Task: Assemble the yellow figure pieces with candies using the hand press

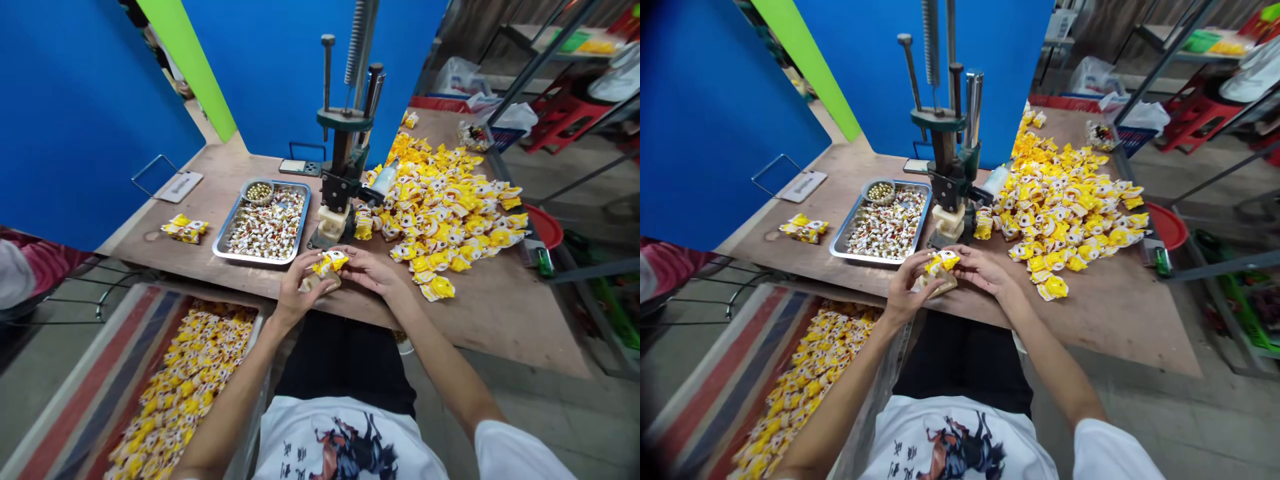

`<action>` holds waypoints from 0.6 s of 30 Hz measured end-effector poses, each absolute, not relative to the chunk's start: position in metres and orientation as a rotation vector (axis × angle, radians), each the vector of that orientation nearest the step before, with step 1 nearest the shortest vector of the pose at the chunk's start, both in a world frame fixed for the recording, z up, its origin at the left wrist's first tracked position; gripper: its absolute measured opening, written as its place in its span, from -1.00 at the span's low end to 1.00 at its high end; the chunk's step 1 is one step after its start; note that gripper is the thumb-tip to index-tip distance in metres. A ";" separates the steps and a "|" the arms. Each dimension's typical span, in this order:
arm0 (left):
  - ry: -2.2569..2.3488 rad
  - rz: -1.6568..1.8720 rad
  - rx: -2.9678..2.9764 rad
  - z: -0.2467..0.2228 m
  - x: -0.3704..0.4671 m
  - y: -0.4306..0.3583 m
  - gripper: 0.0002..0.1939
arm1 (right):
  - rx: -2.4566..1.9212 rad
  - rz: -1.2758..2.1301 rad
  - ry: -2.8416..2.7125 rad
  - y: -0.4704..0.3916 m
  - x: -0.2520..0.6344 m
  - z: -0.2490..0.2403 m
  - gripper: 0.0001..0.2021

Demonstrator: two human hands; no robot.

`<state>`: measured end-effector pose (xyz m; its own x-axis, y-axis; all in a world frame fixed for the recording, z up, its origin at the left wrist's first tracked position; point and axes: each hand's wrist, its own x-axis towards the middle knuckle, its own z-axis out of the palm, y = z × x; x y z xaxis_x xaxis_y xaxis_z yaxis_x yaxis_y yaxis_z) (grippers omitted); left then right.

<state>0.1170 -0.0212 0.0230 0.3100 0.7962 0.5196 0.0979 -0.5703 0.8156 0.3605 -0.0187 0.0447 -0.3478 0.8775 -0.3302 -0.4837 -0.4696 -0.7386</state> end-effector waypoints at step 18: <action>1.205 1.452 1.293 0.023 0.173 0.017 -0.42 | -1.202 1.322 -0.630 0.021 0.378 0.055 -0.72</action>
